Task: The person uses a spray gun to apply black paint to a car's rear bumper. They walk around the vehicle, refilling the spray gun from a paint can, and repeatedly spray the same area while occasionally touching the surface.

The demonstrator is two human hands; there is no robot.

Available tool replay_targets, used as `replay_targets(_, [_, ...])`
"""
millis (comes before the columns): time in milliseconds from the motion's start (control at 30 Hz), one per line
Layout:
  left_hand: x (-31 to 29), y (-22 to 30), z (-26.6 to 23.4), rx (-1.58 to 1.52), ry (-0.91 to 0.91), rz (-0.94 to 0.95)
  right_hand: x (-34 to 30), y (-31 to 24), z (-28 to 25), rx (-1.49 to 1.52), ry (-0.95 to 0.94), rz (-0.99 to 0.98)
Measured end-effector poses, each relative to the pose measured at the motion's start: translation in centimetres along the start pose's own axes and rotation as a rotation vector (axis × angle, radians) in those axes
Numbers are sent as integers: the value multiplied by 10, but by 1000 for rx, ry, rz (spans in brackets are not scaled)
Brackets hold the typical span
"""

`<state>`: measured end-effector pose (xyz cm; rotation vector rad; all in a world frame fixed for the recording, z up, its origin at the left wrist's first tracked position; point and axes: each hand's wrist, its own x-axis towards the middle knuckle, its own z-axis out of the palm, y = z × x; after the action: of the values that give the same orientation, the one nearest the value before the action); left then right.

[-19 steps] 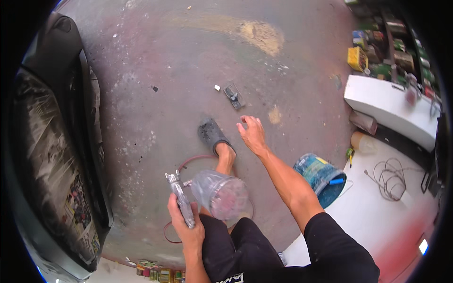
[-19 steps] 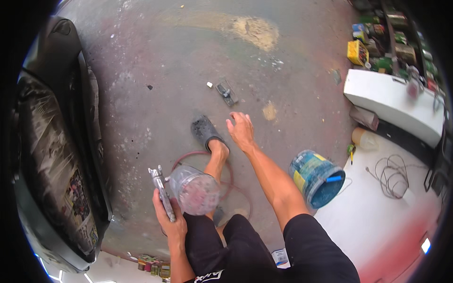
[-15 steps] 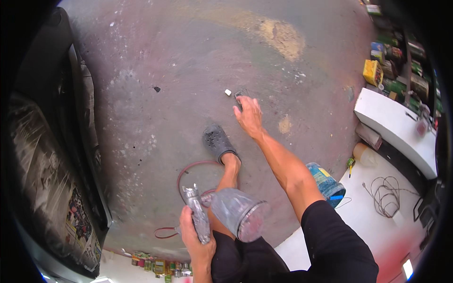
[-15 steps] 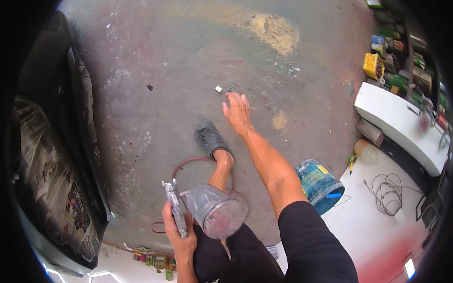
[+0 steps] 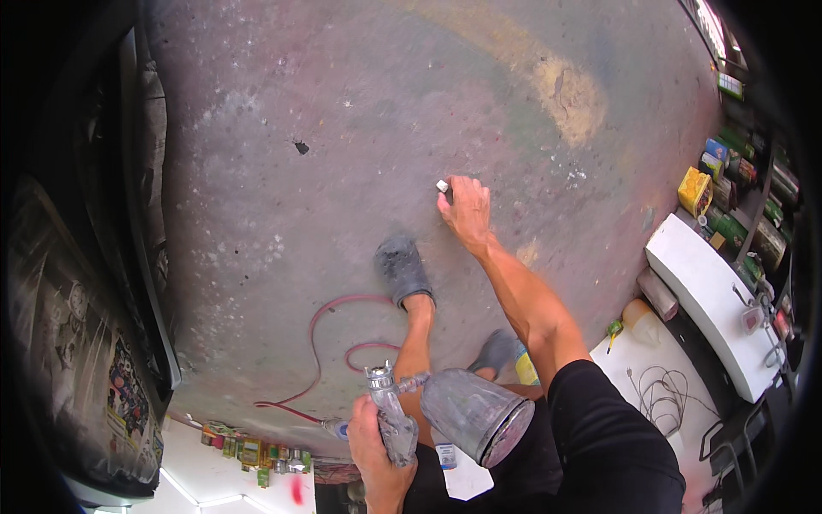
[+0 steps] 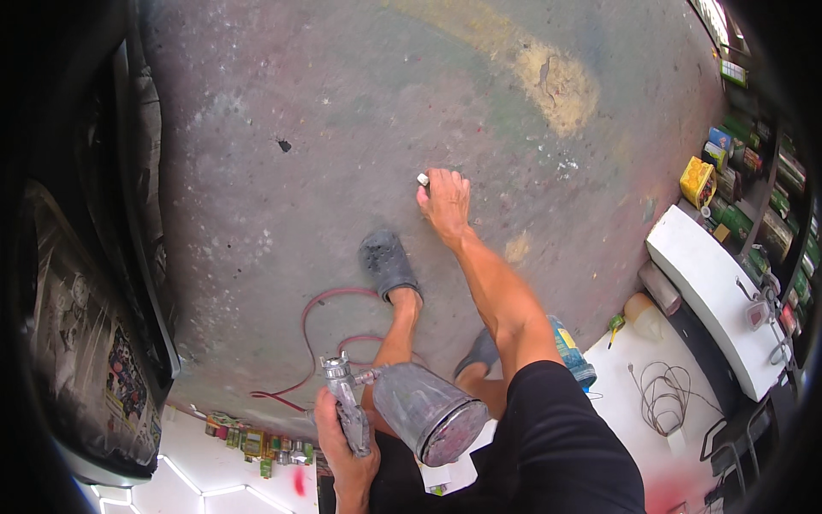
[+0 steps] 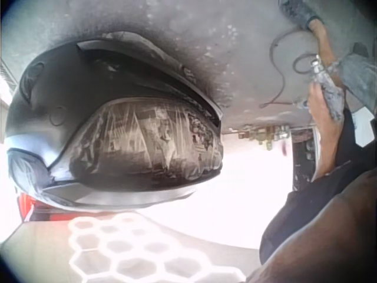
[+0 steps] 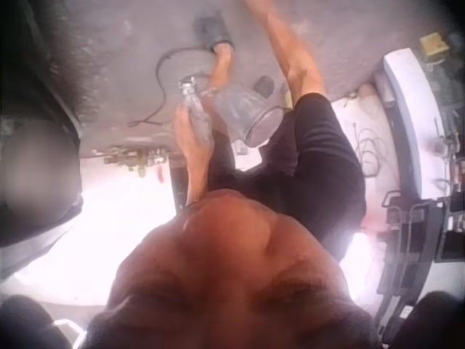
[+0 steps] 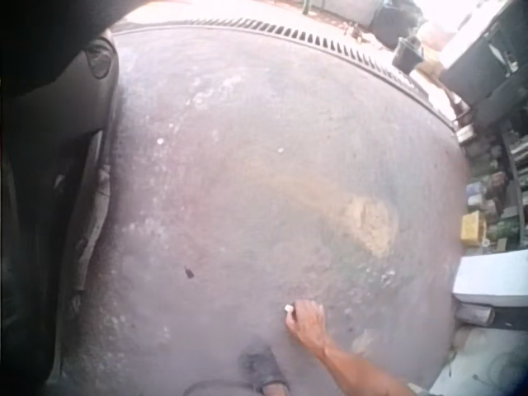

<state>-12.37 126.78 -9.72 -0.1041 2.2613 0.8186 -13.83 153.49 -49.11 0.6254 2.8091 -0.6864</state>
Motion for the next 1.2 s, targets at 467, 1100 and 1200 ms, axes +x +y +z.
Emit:
replay_targets(467, [-52,2,33,18,136,-140,-29,24,-22,36,137,211])
replay_targets(1100, [-104,-6,128,-169,306,-198,-77,164,-80,313,306,603])
replay_targets(1200, [-103,6,155,-323,266,-177,-91,266,-129,292,415,739])
